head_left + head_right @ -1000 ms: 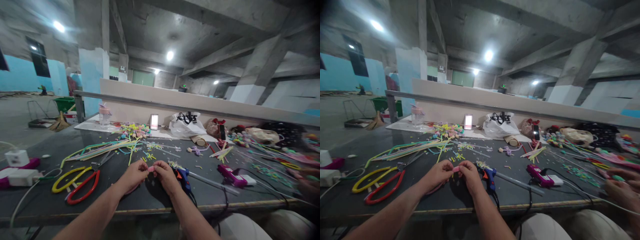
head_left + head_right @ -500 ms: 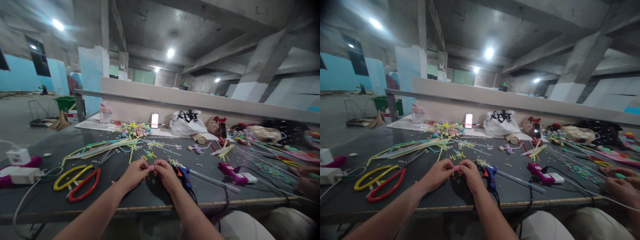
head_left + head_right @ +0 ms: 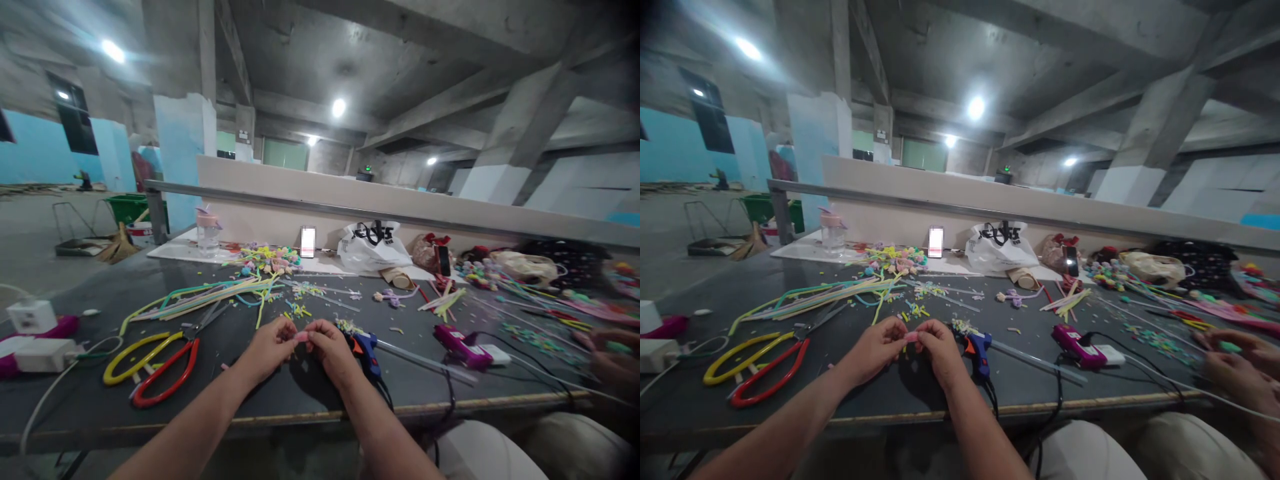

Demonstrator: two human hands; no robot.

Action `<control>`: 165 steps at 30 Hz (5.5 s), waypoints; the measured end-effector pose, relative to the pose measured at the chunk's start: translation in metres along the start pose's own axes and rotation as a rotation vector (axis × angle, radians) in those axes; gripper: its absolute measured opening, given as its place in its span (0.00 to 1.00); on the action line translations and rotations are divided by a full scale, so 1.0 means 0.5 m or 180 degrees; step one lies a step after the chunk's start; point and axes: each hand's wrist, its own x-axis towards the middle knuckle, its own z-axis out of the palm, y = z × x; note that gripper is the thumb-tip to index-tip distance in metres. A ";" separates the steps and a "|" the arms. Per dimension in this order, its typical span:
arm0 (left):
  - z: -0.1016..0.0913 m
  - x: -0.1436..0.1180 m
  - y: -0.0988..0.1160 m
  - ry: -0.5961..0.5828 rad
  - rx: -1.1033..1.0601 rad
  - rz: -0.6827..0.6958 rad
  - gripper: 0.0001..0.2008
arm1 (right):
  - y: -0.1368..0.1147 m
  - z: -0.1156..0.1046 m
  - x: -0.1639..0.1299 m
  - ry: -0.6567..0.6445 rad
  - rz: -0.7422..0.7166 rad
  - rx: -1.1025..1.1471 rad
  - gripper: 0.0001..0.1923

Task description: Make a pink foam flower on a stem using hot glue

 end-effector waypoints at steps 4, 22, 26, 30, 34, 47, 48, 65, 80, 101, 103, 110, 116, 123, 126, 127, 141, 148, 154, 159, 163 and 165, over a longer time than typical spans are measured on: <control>-0.003 0.000 0.004 -0.0019 0.0064 0.0059 0.09 | 0.000 0.001 0.000 0.0007 0.0021 -0.0036 0.04; -0.001 -0.002 0.027 0.0048 -0.0233 -0.0306 0.14 | 0.002 -0.005 0.000 0.0010 -0.0172 -0.0209 0.03; -0.004 -0.003 0.031 -0.0046 -0.0437 -0.0498 0.15 | 0.002 -0.009 0.001 -0.0039 -0.0299 -0.0320 0.04; -0.006 -0.002 0.030 -0.0108 -0.0500 -0.0521 0.14 | 0.002 -0.008 0.002 -0.0062 -0.0387 -0.0448 0.03; -0.004 0.000 0.027 -0.0049 -0.0493 -0.0541 0.14 | 0.001 -0.004 0.000 -0.0060 -0.0451 -0.0540 0.03; -0.010 0.000 0.032 0.0018 -0.0460 -0.0542 0.14 | 0.009 -0.008 0.003 -0.0083 -0.0450 -0.0598 0.03; -0.010 -0.001 0.032 0.0010 -0.0465 -0.0554 0.14 | 0.010 -0.008 0.003 -0.0090 -0.0438 -0.0598 0.02; -0.005 0.005 0.019 0.0243 -0.0167 -0.0308 0.15 | 0.007 -0.007 0.004 -0.0138 -0.0361 -0.0217 0.13; -0.008 -0.002 0.032 0.0127 0.0195 0.0074 0.07 | 0.005 -0.010 0.001 -0.0293 -0.0308 -0.0209 0.09; -0.006 0.009 0.018 0.0050 -0.0081 -0.0256 0.10 | 0.008 -0.010 0.003 -0.0041 -0.0545 -0.0204 0.04; -0.010 0.012 0.014 0.0059 -0.0185 -0.0330 0.11 | 0.007 -0.011 0.002 -0.0054 -0.0621 -0.0179 0.04; -0.011 0.005 0.020 -0.0133 -0.0357 -0.0359 0.11 | 0.005 -0.012 -0.001 -0.0122 -0.0681 -0.0184 0.04; -0.008 0.004 0.024 -0.0127 -0.0370 -0.0334 0.11 | 0.007 -0.012 0.001 -0.0187 -0.0593 -0.0215 0.04; -0.009 0.001 0.034 -0.0135 -0.0263 -0.0265 0.10 | 0.005 -0.007 0.000 -0.0144 -0.0467 -0.0164 0.05; -0.008 0.002 0.030 -0.0169 -0.0216 -0.0276 0.11 | 0.004 -0.005 0.000 -0.0116 -0.0376 -0.0105 0.06; -0.007 0.003 0.028 -0.0178 -0.0188 -0.0276 0.11 | 0.004 -0.005 0.000 -0.0097 -0.0340 -0.0081 0.06; -0.011 -0.006 0.016 0.0161 0.1183 0.0757 0.04 | -0.001 -0.005 0.001 -0.0071 0.0061 0.0339 0.06; -0.013 -0.008 0.020 0.0170 0.1514 0.0907 0.06 | -0.003 -0.004 -0.002 -0.0190 0.0089 0.0376 0.09; -0.012 -0.007 0.025 0.0127 0.1607 0.0882 0.11 | -0.003 -0.003 -0.004 -0.0229 0.0008 0.0320 0.09; -0.010 -0.006 0.025 0.0056 0.1684 0.0854 0.11 | 0.001 -0.001 0.001 -0.0161 0.0072 0.0292 0.08; -0.006 -0.004 0.020 0.0042 0.1754 0.0809 0.10 | 0.003 -0.001 0.004 -0.0116 0.0148 0.0284 0.07; -0.005 -0.004 0.017 0.0030 0.1763 0.0817 0.10 | 0.003 -0.002 0.004 -0.0090 0.0154 0.0291 0.06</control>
